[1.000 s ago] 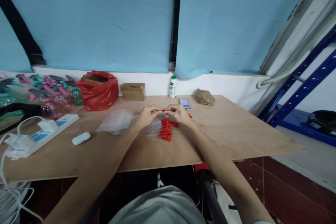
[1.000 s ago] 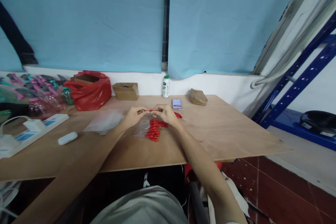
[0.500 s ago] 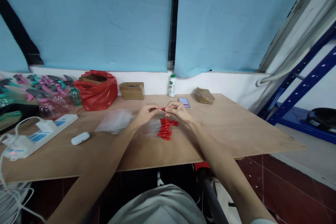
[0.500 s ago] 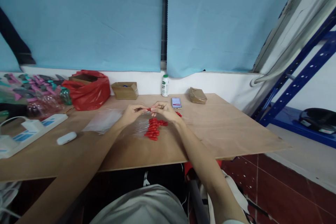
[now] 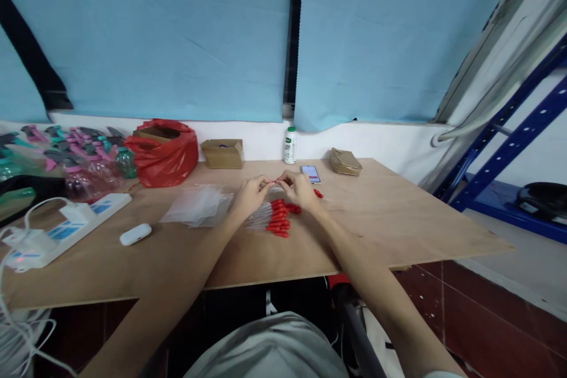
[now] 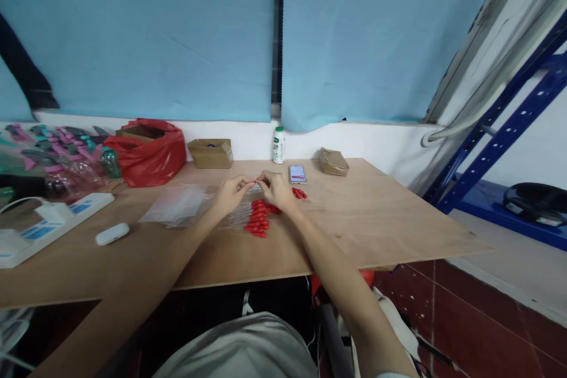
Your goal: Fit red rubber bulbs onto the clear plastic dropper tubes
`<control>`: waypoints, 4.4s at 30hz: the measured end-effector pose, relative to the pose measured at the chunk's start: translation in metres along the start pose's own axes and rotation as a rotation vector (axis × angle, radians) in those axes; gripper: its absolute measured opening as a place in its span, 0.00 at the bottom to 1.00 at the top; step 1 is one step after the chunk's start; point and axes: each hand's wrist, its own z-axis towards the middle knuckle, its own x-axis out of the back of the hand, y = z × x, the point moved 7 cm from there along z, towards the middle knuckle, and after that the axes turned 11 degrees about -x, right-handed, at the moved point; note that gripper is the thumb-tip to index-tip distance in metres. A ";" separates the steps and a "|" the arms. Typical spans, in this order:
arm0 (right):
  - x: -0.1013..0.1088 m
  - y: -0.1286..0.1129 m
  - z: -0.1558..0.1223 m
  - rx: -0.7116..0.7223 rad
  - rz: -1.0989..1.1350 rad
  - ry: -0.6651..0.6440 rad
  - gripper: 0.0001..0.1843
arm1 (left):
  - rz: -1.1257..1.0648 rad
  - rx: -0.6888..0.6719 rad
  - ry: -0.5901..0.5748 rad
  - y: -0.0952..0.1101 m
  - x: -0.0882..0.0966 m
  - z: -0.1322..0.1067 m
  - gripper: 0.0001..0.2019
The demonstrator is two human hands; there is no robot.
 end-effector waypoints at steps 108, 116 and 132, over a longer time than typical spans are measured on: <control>0.062 0.141 0.007 -0.668 -0.681 -0.054 0.16 | 0.032 -0.108 -0.327 -0.060 -0.042 -0.004 0.16; 0.060 0.131 0.004 -0.662 -0.668 -0.119 0.12 | 0.122 -0.214 -0.302 -0.053 -0.046 0.000 0.15; 0.023 0.079 0.011 -0.218 -0.775 -0.050 0.17 | 0.097 -0.137 -0.333 -0.064 -0.053 0.000 0.16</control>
